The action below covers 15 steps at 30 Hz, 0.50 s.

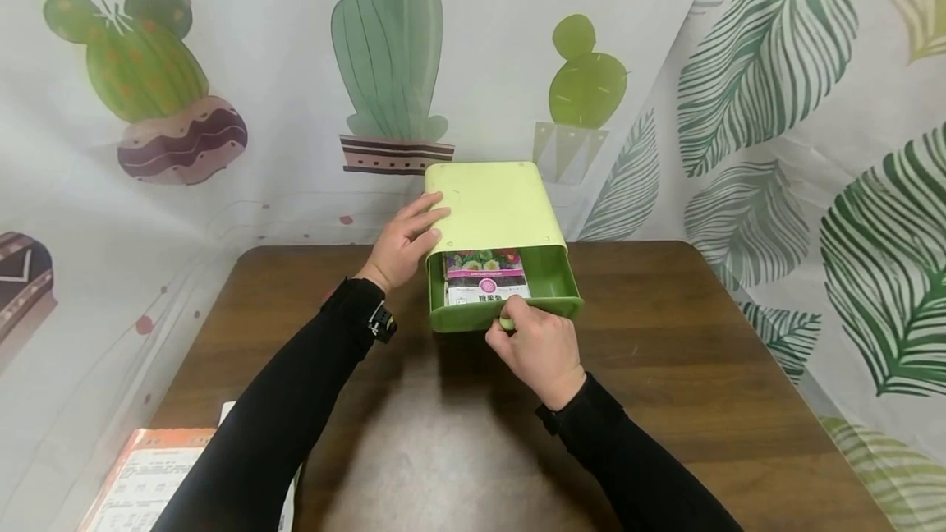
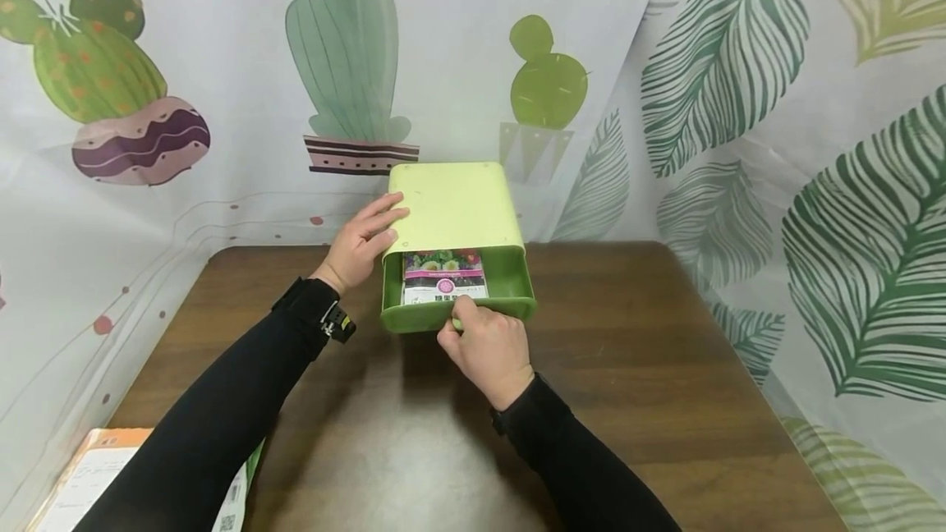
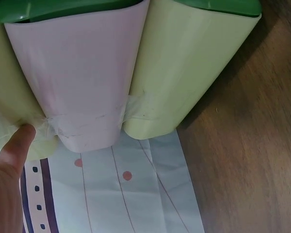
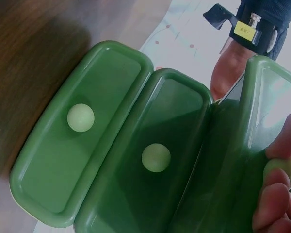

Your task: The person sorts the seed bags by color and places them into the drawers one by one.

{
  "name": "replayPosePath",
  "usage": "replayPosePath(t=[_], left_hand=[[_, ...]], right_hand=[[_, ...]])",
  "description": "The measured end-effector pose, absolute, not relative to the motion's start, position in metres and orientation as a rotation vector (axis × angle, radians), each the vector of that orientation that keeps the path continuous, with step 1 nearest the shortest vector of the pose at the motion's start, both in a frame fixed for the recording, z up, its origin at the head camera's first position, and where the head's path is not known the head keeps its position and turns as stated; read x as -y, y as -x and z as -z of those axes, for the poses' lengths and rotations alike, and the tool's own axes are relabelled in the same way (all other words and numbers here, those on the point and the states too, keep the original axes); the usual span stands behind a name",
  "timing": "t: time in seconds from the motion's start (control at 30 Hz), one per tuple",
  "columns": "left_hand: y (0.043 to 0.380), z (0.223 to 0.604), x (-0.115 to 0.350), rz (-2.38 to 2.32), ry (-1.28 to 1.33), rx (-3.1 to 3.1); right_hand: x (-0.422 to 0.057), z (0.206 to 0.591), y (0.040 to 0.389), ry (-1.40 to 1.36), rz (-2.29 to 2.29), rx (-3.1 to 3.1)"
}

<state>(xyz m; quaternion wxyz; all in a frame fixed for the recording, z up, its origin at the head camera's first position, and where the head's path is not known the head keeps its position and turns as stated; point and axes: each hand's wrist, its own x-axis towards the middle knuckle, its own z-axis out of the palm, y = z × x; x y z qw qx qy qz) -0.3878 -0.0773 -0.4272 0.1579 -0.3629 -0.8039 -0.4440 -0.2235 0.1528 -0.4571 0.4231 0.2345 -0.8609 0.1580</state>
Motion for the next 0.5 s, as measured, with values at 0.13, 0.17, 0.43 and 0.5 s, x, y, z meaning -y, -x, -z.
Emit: replayPosePath(t=[0.13,0.17,0.43,0.5], left_hand=[[0.389,0.427,0.077,1.275,1.041,2.295],[0.389,0.427,0.077,1.278,1.041,2.293],[0.387,0.427,0.077,1.294,1.058,2.270],[0.388,0.428,0.077,1.294,1.059,2.266]], right_hand=[[-0.154,0.457,0.227,-0.575,-0.388,2.162],[-0.154,0.456,0.228,-0.572,-0.390,2.166],[-0.153,0.454,0.233,-0.576,-0.412,2.153],[-0.153,0.454,0.234,-0.574,-0.410,2.140]])
